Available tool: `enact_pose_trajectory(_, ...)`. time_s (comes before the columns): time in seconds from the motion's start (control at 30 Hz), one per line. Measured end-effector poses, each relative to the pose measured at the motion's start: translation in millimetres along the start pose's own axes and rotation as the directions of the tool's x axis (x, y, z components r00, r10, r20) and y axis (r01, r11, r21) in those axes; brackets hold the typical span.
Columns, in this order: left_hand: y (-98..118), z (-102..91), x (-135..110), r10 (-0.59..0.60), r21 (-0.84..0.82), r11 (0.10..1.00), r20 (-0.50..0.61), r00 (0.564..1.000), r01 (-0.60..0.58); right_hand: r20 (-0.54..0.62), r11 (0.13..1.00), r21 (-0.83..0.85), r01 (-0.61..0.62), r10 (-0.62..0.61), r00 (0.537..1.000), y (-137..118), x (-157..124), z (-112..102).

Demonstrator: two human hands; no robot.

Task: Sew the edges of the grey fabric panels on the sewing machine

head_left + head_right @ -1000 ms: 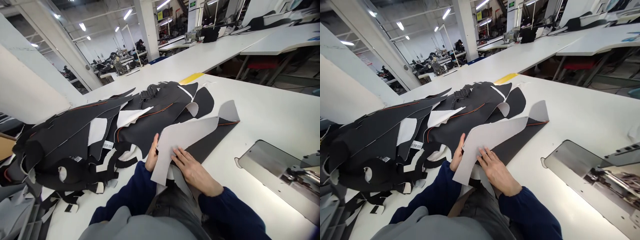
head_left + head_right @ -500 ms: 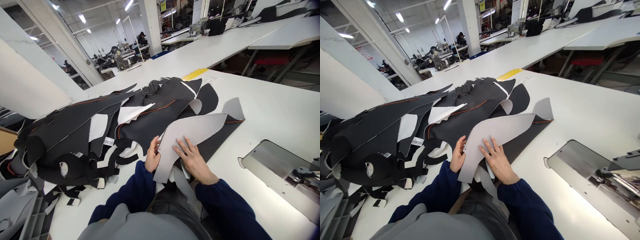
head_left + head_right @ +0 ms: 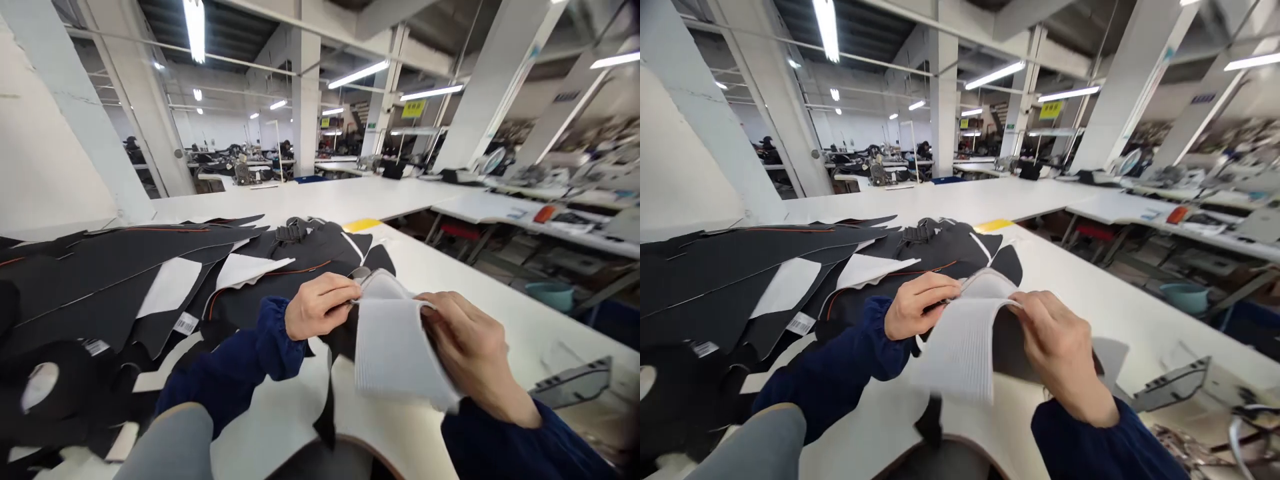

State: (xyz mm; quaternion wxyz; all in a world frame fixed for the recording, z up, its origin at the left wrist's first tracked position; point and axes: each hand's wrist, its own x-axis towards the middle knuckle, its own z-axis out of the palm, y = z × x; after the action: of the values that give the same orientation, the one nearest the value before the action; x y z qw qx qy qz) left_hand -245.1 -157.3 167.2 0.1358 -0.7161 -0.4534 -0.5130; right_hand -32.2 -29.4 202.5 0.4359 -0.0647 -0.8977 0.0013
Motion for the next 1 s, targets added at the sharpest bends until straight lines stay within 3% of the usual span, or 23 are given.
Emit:
enact_pose_trajectory(0.1,9,-4.9,38,0.026,-0.088,0.996,0.018,1.000,-0.024,0.017,0.968,0.061,-0.242,0.241,0.970,3,18,-27)
enact_pose_trajectory(0.2,13,-9.2,66,-0.041,-0.207,0.977,0.085,0.996,0.058,0.114,0.851,0.151,-0.504,0.491,0.864,5,30,-44)
enact_pose_trajectory(0.27,13,-9.5,76,-0.098,-0.302,0.944,0.130,0.987,0.133,0.141,0.792,0.186,-0.582,0.564,0.813,7,33,-51)
enact_pose_trajectory(0.37,9,-7.3,85,-0.149,-0.370,0.904,0.198,0.969,0.215,0.189,0.742,0.224,-0.632,0.603,0.775,8,31,-55)
enact_pose_trajectory(0.53,9,-6.1,91,-0.155,-0.291,0.927,0.274,0.949,0.235,0.270,0.679,0.261,-0.686,0.630,0.728,6,24,-58)
enact_pose_trajectory(0.7,12,-6.8,94,-0.178,-0.209,0.946,0.311,0.934,0.249,0.248,0.686,0.249,-0.683,0.637,0.730,5,20,-61)
enact_pose_trajectory(0.87,10,-3.5,94,-0.194,-0.263,0.918,0.352,0.916,0.296,0.249,0.671,0.192,-0.717,0.673,0.696,6,14,-61)
enact_pose_trajectory(1.0,8,0.7,94,-0.201,-0.291,0.914,0.283,0.938,0.283,0.214,0.702,0.166,-0.692,0.660,0.720,1,14,-61)
